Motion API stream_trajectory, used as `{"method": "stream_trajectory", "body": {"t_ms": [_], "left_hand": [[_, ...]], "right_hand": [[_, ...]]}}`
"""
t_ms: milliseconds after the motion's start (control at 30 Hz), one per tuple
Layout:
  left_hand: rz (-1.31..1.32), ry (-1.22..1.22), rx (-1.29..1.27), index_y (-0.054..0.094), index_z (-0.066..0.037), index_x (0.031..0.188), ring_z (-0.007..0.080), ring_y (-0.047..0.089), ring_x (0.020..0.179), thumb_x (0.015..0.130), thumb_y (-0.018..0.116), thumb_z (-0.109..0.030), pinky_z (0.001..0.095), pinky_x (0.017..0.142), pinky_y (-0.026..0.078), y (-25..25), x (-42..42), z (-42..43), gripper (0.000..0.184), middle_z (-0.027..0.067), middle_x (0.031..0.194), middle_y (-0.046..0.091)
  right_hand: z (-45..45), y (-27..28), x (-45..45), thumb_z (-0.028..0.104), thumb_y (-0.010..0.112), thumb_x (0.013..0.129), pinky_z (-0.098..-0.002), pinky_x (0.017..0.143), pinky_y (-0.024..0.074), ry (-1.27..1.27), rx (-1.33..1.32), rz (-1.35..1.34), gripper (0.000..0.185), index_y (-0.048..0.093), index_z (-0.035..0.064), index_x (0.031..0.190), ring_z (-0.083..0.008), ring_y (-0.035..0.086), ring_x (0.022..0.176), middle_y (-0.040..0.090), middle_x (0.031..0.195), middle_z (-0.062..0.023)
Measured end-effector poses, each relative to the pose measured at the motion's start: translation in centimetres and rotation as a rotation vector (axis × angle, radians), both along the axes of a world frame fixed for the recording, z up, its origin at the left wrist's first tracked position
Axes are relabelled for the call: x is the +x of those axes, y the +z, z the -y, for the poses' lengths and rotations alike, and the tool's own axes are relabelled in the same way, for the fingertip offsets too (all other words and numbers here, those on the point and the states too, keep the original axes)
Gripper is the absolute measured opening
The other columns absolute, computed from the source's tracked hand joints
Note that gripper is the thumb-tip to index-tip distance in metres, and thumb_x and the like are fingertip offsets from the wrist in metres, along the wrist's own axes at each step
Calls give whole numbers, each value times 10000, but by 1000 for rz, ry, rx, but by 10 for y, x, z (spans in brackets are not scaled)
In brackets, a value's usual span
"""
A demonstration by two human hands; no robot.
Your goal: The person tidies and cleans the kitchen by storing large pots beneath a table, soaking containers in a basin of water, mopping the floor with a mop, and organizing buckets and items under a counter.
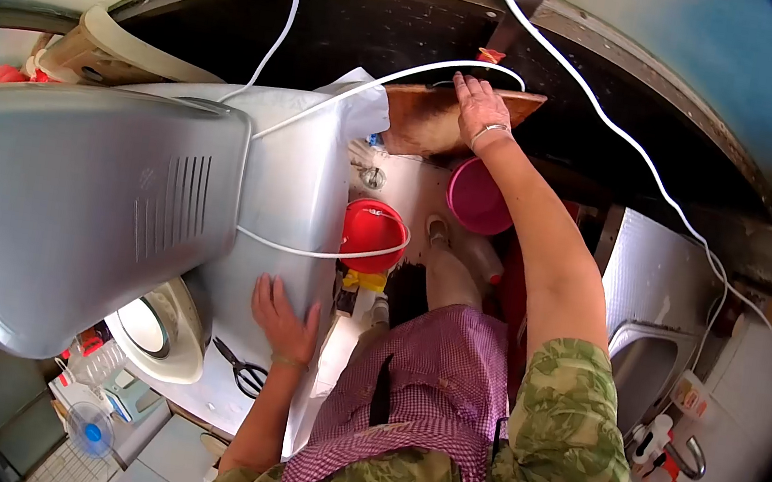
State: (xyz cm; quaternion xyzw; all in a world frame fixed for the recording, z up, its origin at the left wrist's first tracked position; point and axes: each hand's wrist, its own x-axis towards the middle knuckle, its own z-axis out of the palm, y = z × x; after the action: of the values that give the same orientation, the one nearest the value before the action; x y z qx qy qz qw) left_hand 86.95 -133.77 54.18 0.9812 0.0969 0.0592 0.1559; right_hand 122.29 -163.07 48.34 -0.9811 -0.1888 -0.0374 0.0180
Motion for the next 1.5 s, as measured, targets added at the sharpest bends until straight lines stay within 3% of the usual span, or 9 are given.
{"method": "stream_trajectory", "body": {"t_ms": [133,267,400,500,600,867,1067,1167,1500], "left_hand": [[-4,0,-4,335,32,1326,432,285,1267,737,687,-255,519,1049,221,-2,-5,-3,743,244,1378,312],[-8,-11,-1,325,27,1338,427,280,1280,757,663,-257,513,1056,214,-1,-3,-3,730,239,1391,304],[3,-19,15,322,32,1339,432,284,1277,777,641,-274,519,1056,220,0,-5,-2,715,244,1384,313],[18,-20,16,322,36,1340,434,284,1276,785,635,-275,521,1056,223,-2,-5,-4,709,247,1380,318],[9,-20,10,323,39,1340,435,286,1275,787,633,-275,521,1054,228,-1,-7,-5,707,249,1379,319],[16,-28,28,345,43,1326,432,301,1267,808,625,-309,532,1049,242,0,-5,-5,686,249,1365,337],[-7,-23,40,326,44,1336,435,280,1282,790,629,-276,525,1059,222,-4,-6,-4,702,252,1380,319],[-9,-29,36,324,43,1339,437,276,1284,789,631,-271,526,1059,220,-3,-6,-4,704,250,1384,315],[-1,-32,64,330,39,1337,439,301,1265,817,606,-312,541,1049,237,-5,-5,-4,686,250,1369,332]], "right_hand": [[-11,-10,-2,48,513,777,-343,941,412,-55,-2,39,499,486,60,1275,-265,468,1068,492,1143,-84],[-7,12,-10,207,693,711,-367,838,440,-73,16,-82,332,594,89,1005,-268,494,1017,538,1031,-85],[14,-32,-33,324,577,823,-389,812,443,-9,-76,-232,232,643,114,898,-279,613,850,658,836,-90],[35,6,-45,328,554,827,-411,856,436,43,-36,-431,249,671,124,909,-303,633,855,673,854,-136],[75,7,-41,335,582,783,-426,778,486,-33,50,-416,251,677,105,814,-345,624,812,659,798,-153],[137,60,-26,346,591,757,-416,805,492,-239,-74,-532,277,692,120,881,-337,625,868,663,865,-152],[158,21,-32,343,585,785,-383,864,485,-274,-181,-635,287,695,135,950,-304,621,947,667,950,-129],[169,20,-35,319,613,782,-377,790,500,-260,-62,-589,262,691,95,894,-310,628,862,663,854,-150],[150,33,-13,365,599,794,-379,832,489,-248,-60,-665,296,683,115,928,-308,624,913,663,906,-152]]}}
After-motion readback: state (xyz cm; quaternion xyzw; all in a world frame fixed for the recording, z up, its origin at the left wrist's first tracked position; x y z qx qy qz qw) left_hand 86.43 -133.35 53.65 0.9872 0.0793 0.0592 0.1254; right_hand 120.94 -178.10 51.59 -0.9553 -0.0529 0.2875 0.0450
